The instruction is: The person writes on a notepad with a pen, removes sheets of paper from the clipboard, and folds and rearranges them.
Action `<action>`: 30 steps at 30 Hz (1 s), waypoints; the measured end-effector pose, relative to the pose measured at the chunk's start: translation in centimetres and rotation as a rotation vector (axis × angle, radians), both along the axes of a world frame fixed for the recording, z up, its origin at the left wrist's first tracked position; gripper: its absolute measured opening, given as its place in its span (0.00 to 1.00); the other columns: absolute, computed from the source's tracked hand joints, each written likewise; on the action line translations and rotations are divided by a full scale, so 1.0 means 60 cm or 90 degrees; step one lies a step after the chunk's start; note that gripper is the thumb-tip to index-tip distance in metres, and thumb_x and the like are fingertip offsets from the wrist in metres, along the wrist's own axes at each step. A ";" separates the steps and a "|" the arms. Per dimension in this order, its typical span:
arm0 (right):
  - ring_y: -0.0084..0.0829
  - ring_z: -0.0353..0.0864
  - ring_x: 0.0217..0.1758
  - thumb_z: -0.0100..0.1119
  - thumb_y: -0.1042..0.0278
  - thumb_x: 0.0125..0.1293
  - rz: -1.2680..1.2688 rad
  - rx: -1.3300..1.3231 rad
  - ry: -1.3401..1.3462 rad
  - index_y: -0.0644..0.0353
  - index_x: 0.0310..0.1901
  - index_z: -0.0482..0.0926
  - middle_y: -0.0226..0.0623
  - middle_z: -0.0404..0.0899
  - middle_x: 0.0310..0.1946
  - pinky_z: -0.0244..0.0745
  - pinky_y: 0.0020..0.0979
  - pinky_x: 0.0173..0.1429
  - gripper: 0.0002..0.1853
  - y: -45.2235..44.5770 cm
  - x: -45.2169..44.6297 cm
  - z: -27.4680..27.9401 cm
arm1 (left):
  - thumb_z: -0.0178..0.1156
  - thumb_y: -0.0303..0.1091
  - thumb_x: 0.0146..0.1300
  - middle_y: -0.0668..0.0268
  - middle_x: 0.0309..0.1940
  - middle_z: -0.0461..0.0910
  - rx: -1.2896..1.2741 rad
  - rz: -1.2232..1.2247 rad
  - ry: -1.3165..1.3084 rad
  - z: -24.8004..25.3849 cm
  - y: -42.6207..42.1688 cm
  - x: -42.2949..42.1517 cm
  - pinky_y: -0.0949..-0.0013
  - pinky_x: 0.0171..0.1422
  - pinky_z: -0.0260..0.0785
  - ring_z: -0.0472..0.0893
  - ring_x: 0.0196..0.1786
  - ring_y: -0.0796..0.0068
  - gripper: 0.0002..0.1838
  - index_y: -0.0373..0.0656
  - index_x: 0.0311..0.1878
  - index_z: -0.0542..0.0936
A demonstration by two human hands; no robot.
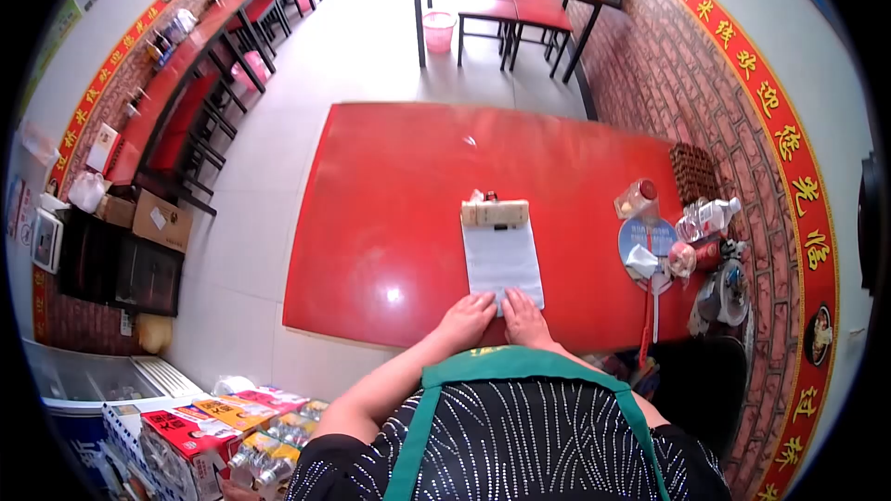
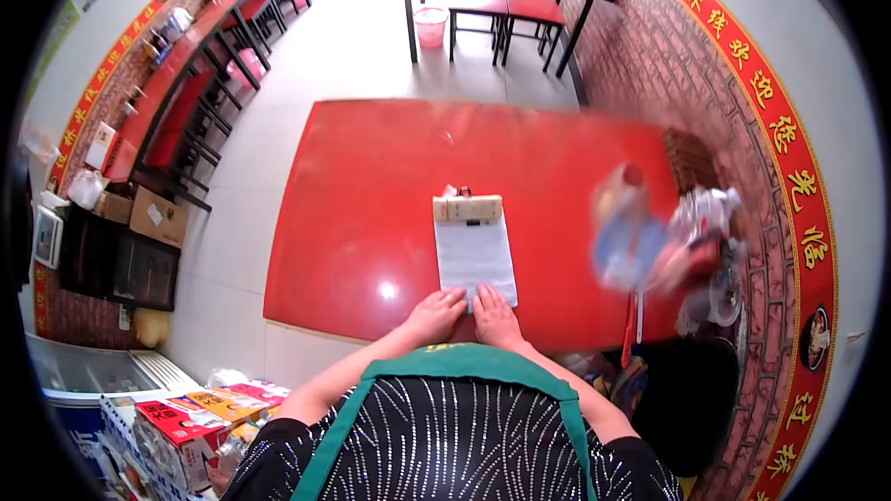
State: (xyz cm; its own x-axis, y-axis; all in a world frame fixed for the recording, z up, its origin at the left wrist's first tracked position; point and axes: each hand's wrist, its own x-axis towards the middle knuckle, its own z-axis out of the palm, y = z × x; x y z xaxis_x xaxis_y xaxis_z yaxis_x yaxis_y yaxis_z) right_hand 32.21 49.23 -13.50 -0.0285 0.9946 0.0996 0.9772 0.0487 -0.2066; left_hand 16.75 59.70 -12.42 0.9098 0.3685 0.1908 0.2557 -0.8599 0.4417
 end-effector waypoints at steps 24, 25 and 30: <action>0.42 0.56 0.68 0.58 0.62 0.57 -0.110 0.000 0.044 0.65 0.52 0.70 0.45 0.62 0.61 0.50 0.42 0.71 0.23 0.096 0.063 0.046 | 0.56 0.29 0.50 0.42 0.59 0.62 0.081 0.190 0.022 -0.028 0.089 0.084 0.47 0.70 0.47 0.60 0.65 0.46 0.24 0.32 0.52 0.68; 0.42 0.56 0.68 0.58 0.62 0.57 -0.110 -0.003 0.046 0.65 0.52 0.70 0.45 0.62 0.61 0.50 0.42 0.71 0.23 0.115 0.068 0.044 | 0.56 0.29 0.50 0.42 0.59 0.62 0.078 0.189 0.025 -0.024 0.096 0.090 0.47 0.70 0.47 0.60 0.65 0.46 0.24 0.32 0.52 0.68; 0.40 0.56 0.69 0.56 0.60 0.56 -0.078 0.038 0.048 0.64 0.56 0.68 0.44 0.62 0.62 0.47 0.40 0.72 0.27 0.151 0.082 0.010 | 0.56 0.38 0.52 0.43 0.65 0.54 0.000 0.244 0.052 -0.024 0.087 0.111 0.50 0.73 0.40 0.52 0.70 0.48 0.32 0.30 0.59 0.62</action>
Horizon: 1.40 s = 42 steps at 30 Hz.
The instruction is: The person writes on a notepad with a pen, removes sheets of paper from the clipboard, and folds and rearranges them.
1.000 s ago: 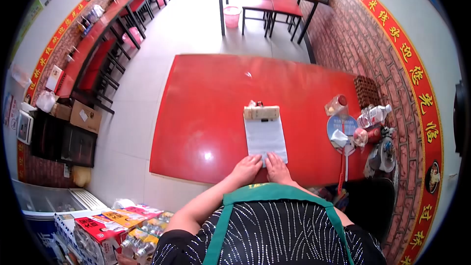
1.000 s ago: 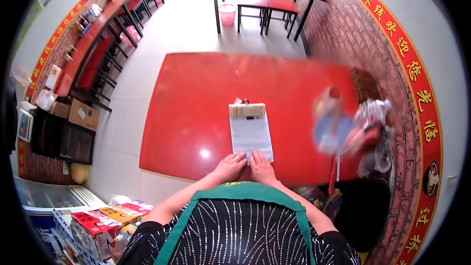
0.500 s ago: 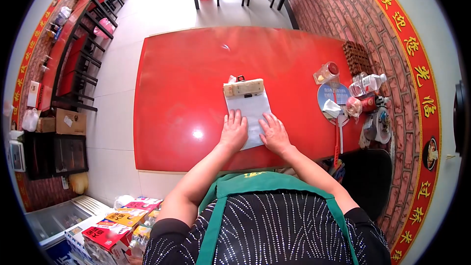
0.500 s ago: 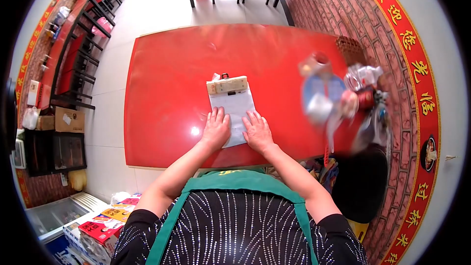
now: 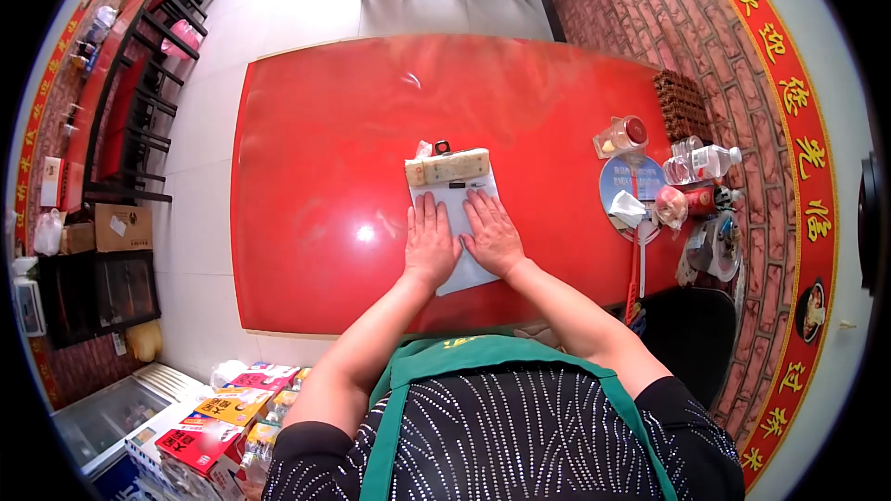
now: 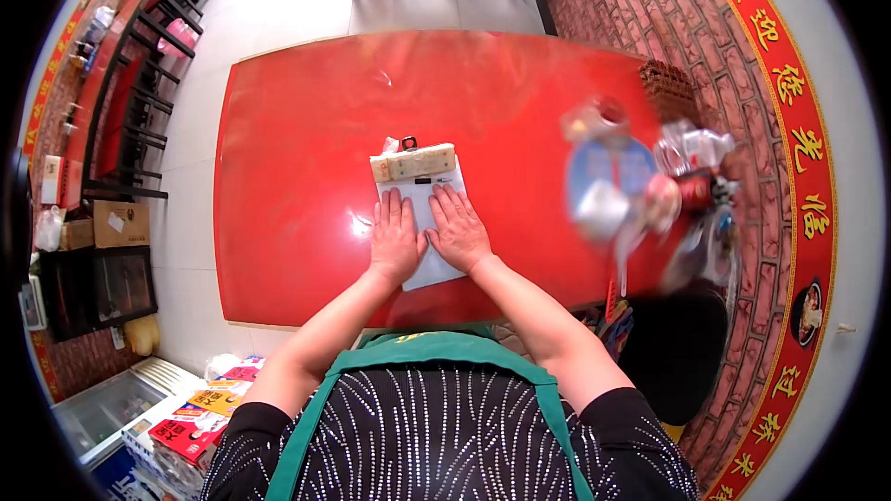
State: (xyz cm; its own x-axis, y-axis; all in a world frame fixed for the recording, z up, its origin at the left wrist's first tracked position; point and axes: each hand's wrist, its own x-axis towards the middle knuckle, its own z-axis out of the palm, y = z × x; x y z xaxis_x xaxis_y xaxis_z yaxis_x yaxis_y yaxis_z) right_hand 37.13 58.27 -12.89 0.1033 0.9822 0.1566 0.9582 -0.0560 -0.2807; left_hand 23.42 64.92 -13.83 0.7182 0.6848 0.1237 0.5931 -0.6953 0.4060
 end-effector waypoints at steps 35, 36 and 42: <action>0.39 0.44 0.74 0.36 0.71 0.62 0.060 -0.244 -0.025 0.68 0.64 0.56 0.47 0.47 0.70 0.40 0.39 0.75 0.27 -0.048 -0.017 0.029 | 0.50 0.27 0.55 0.49 0.66 0.56 0.155 -0.107 0.241 0.072 0.114 0.070 0.46 0.69 0.48 0.53 0.70 0.49 0.28 0.40 0.62 0.63; 0.39 0.44 0.74 0.36 0.71 0.62 0.056 -0.240 -0.023 0.68 0.64 0.56 0.47 0.47 0.70 0.40 0.39 0.75 0.27 -0.048 -0.018 0.033 | 0.50 0.27 0.55 0.49 0.66 0.56 0.160 -0.111 0.243 0.066 0.113 0.067 0.46 0.69 0.48 0.53 0.70 0.49 0.28 0.40 0.62 0.63; 0.39 0.41 0.75 0.37 0.72 0.60 0.066 -0.283 -0.031 0.69 0.66 0.51 0.47 0.44 0.71 0.38 0.39 0.75 0.30 -0.048 -0.019 0.039 | 0.53 0.31 0.52 0.54 0.48 0.72 0.401 -0.328 0.035 0.048 0.100 0.055 0.57 0.57 0.62 0.72 0.51 0.59 0.15 0.37 0.44 0.74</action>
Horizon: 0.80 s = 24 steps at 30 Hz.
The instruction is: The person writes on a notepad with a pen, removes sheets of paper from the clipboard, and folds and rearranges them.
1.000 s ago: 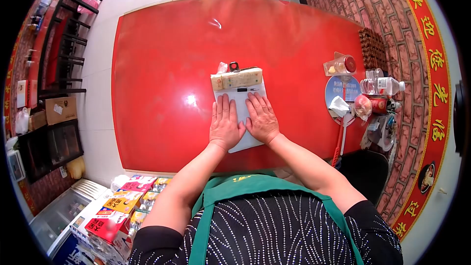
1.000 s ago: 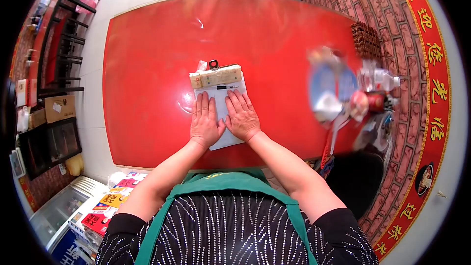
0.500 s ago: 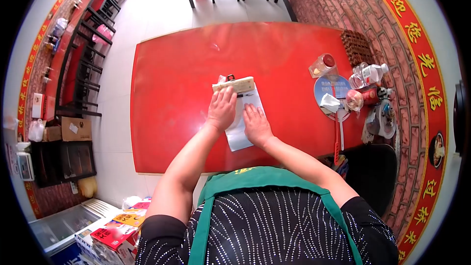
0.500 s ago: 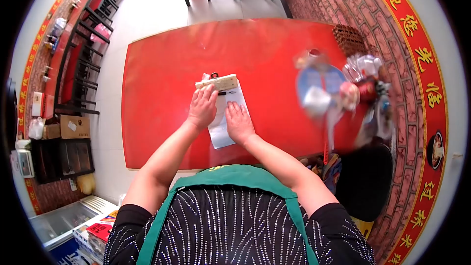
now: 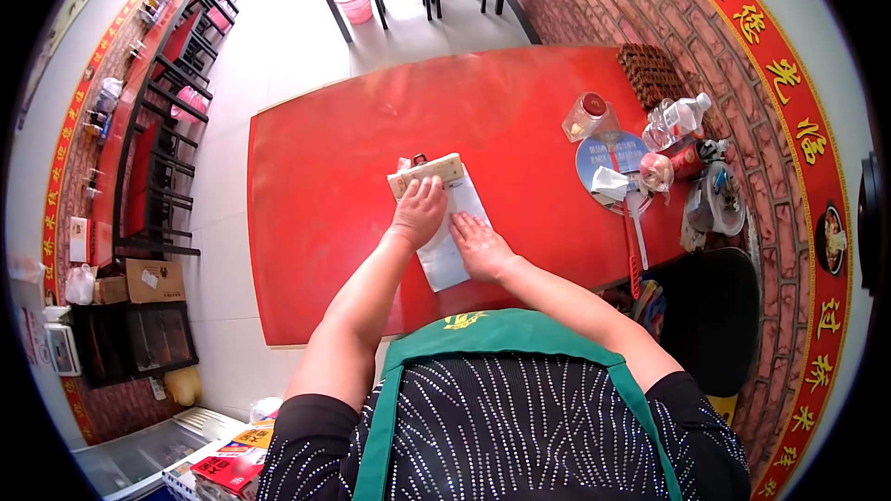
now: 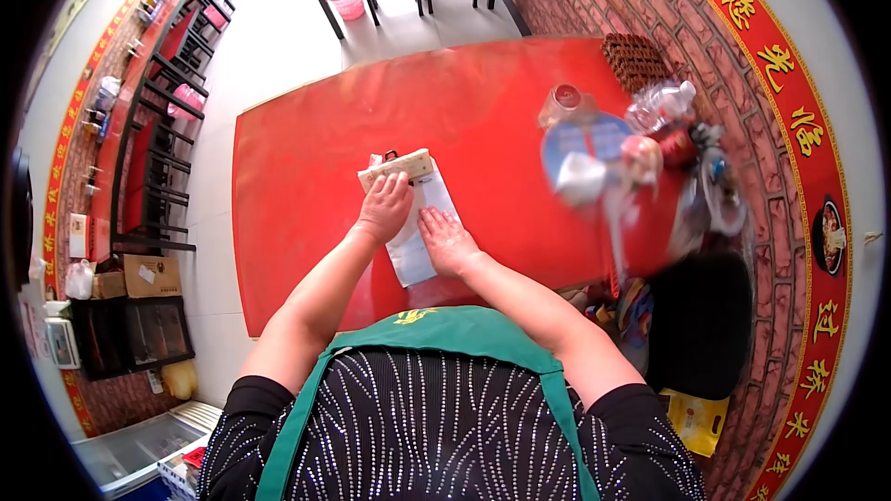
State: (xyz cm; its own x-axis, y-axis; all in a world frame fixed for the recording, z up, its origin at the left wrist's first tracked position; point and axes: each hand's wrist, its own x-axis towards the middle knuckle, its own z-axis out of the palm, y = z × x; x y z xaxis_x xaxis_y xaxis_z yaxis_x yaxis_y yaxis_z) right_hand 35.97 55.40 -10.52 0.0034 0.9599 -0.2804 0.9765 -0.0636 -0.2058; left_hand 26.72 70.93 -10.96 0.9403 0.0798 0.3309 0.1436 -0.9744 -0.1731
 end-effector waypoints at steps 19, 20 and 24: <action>0.39 0.39 0.75 0.40 0.73 0.57 0.000 -0.011 0.006 0.69 0.67 0.49 0.48 0.42 0.71 0.35 0.40 0.76 0.34 -0.002 0.001 0.008 | 0.58 0.27 0.53 0.58 0.31 0.76 -0.473 0.295 -0.102 0.011 -0.040 0.008 0.62 0.42 0.70 0.78 0.37 0.61 0.03 0.38 0.29 0.74; 0.38 0.39 0.75 0.38 0.72 0.58 0.008 -0.025 -0.015 0.68 0.67 0.49 0.47 0.42 0.71 0.35 0.40 0.75 0.33 -0.001 0.001 0.011 | 0.58 0.27 0.53 0.58 0.31 0.76 -0.474 0.295 -0.101 0.010 -0.043 0.009 0.62 0.42 0.70 0.78 0.37 0.61 0.03 0.38 0.29 0.74; 0.38 0.37 0.75 0.38 0.71 0.59 0.007 -0.043 -0.008 0.68 0.67 0.48 0.46 0.40 0.71 0.33 0.40 0.76 0.33 -0.001 0.000 0.000 | 0.60 0.26 0.55 0.64 0.28 0.78 -0.856 0.283 -0.204 -0.008 -0.057 0.003 0.71 0.39 0.69 0.77 0.31 0.76 0.05 0.36 0.35 0.76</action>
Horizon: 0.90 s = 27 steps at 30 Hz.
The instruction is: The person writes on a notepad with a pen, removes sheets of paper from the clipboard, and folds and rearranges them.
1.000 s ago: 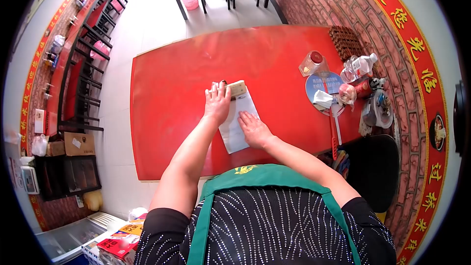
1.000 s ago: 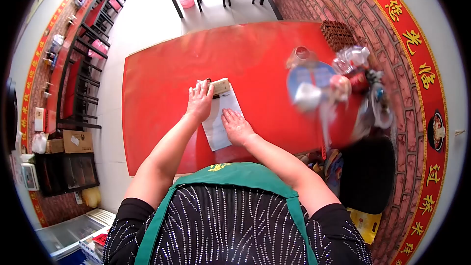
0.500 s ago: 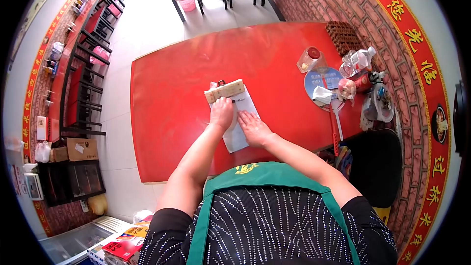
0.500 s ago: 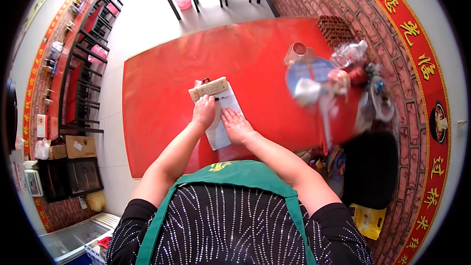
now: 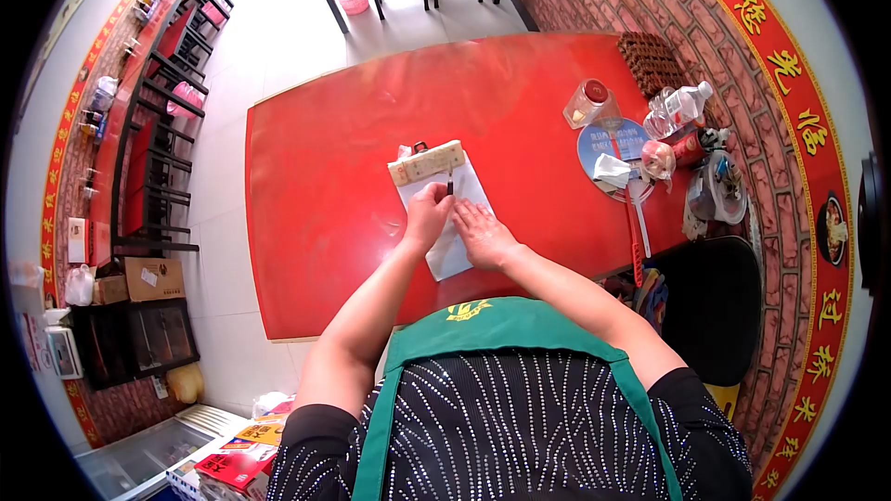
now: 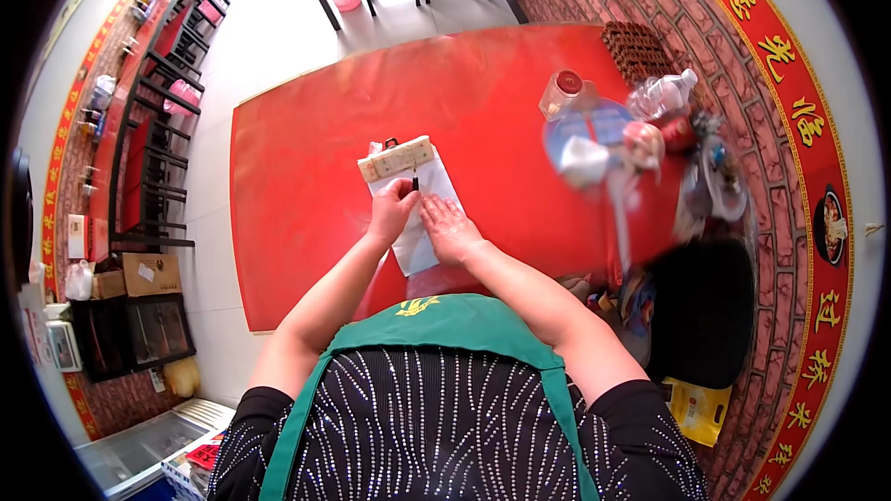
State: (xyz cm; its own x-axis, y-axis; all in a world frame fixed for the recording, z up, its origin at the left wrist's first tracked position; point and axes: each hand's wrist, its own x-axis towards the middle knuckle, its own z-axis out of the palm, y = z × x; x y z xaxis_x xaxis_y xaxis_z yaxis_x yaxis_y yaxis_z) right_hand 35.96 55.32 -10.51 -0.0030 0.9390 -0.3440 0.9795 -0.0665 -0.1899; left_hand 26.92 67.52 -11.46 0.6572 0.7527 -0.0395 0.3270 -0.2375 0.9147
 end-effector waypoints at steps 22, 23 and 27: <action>0.24 0.78 0.32 0.45 0.71 0.64 -0.564 0.072 1.185 0.67 0.45 0.75 0.34 0.77 0.31 0.75 0.25 0.42 0.13 -0.064 -0.027 0.175 | 0.52 0.28 0.65 0.64 0.31 0.74 -0.496 0.043 -0.323 0.174 -0.070 -0.060 0.74 0.38 0.69 0.73 0.30 0.77 0.06 0.36 0.42 0.71; 0.24 0.78 0.32 0.45 0.71 0.64 -0.566 0.075 1.184 0.67 0.45 0.75 0.34 0.77 0.31 0.75 0.25 0.42 0.13 -0.067 -0.030 0.180 | 0.51 0.28 0.65 0.64 0.31 0.75 -0.492 0.029 -0.326 0.190 -0.076 -0.062 0.73 0.40 0.69 0.74 0.31 0.77 0.07 0.36 0.44 0.71; 0.22 0.77 0.34 0.50 0.71 0.66 -0.484 0.246 0.954 0.68 0.44 0.73 0.34 0.77 0.30 0.75 0.25 0.43 0.10 -0.075 -0.045 0.187 | 0.49 0.27 0.65 0.67 0.34 0.75 -0.428 -0.002 -0.357 0.234 -0.091 -0.059 0.76 0.43 0.67 0.73 0.35 0.81 0.12 0.34 0.51 0.70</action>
